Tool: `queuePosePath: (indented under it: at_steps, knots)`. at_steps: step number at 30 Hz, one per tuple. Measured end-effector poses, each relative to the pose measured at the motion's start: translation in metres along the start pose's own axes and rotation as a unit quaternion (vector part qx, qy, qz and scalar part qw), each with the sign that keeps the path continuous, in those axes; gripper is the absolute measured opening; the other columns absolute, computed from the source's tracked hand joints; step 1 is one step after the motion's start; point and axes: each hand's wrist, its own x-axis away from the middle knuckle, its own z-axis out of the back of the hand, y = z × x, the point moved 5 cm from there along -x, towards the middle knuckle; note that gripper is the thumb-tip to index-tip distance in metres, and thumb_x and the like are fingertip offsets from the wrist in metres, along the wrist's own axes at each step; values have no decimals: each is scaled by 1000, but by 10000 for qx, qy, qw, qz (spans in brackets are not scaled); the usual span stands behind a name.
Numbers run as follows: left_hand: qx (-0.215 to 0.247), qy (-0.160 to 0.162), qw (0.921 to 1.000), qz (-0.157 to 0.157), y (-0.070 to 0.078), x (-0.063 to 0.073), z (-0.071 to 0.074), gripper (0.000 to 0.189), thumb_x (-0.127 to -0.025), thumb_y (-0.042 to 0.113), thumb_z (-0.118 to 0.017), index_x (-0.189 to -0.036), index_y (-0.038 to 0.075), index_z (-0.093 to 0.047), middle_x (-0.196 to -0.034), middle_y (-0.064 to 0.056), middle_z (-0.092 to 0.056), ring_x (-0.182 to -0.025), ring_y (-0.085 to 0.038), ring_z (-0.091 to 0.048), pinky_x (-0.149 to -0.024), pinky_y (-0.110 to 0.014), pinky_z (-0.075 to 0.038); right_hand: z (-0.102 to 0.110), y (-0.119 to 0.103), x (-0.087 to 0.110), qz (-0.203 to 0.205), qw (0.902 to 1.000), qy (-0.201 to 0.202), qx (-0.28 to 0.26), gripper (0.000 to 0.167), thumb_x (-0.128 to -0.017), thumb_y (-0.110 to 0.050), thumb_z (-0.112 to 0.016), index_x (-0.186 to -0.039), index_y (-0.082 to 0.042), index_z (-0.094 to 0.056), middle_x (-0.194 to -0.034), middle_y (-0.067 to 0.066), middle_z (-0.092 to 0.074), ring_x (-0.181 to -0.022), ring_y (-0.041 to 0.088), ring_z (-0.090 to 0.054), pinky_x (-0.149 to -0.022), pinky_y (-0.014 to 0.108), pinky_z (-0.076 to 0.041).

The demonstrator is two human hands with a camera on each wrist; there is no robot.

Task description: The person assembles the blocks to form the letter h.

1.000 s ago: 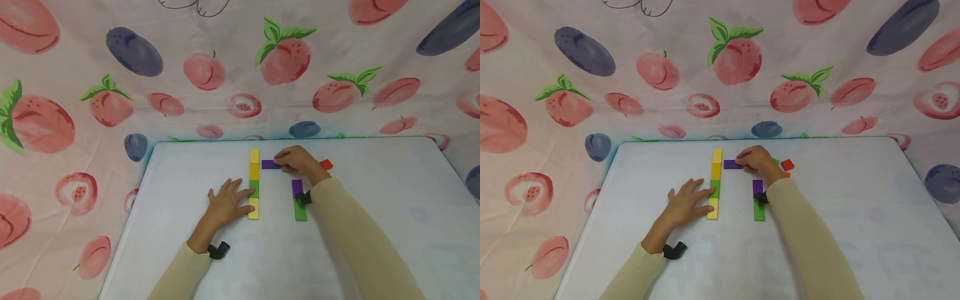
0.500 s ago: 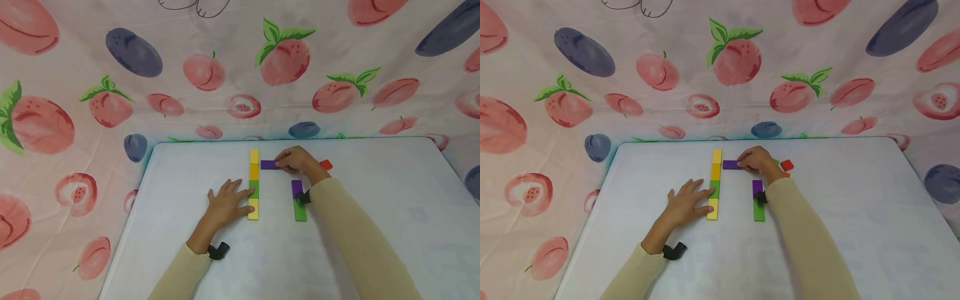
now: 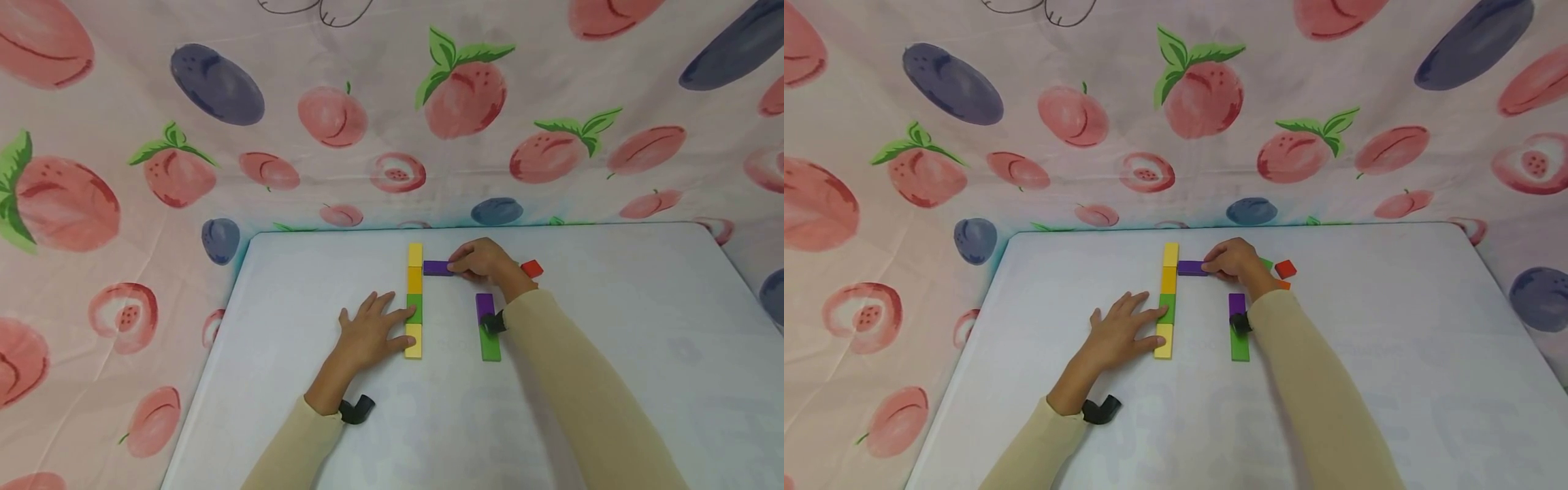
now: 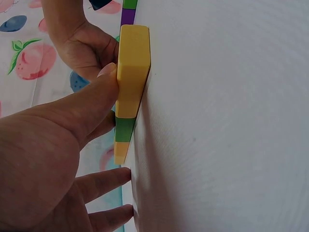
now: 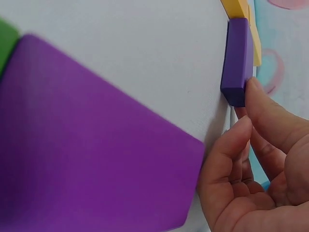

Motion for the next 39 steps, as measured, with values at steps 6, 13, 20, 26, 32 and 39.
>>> queuePosePath:
  at_steps: [6, 13, 20, 26, 32, 39]
  knots:
    - [-41, -3, 10000, -2, -1, 0, -1, 62, -91, 62, -66, -148, 45, -51, -167, -3, -34, -156, -37, -22, -108, -85, -14, 0, 0, 1, 127, 9999, 5, 8, 27, -91, -22, -79, -114, -11, -74, -87, 2, -65, -75, 18, -57, -68, 26, -49]
    - [-69, 18, 10000, -1, -1, -1, -2, 62, -91, 62, -66, -148, 45, -51, -166, -3, -34, -156, -37, -23, -108, -85, -15, 1, -2, 3, 150, 9999, 37, 71, 27, -90, -23, -80, -114, -11, -75, -84, 1, -65, -73, 17, -57, -68, 26, -49]
    - [-6, 31, 10000, -3, 0, 0, -1, 62, -90, 61, -67, -148, 45, -52, -166, -3, -35, -156, -37, -23, -108, -85, -14, 0, -3, 4, 116, 9999, 40, 98, 26, -91, -23, -79, -114, -11, -75, -86, 2, -65, -74, 17, -57, -68, 26, -49]
    - [-6, 47, 10000, -12, 0, 0, -1, 62, -90, 61, -67, -148, 45, -51, -166, -3, -35, -156, -37, -22, -108, -85, -14, 0, -4, 5, 120, 9998, 63, 125, 26, -91, -23, -79, -113, -12, -76, -87, 2, -65, -76, 18, -57, -68, 26, -48]
    - [11, 43, 10000, -14, 0, 0, -1, 62, -90, 61, -68, -148, 45, -51, -166, -4, -35, -156, -37, -22, -108, -85, -13, 0, -4, 4, 92, 9998, 56, 181, 25, -91, -25, -79, -113, -13, -76, -86, 2, -65, -76, 19, -56, -69, 27, -48]
    - [-7, 41, 10000, -27, 0, 0, -1, 61, -91, 61, -67, -148, 45, -52, -166, -4, -35, -156, -37, -22, -108, -85, -14, 0, -4, 5, 50, 9999, 16, 161, 27, -91, -25, -79, -115, -13, -75, -89, 3, -66, -79, 19, -57, -71, 27, -49]
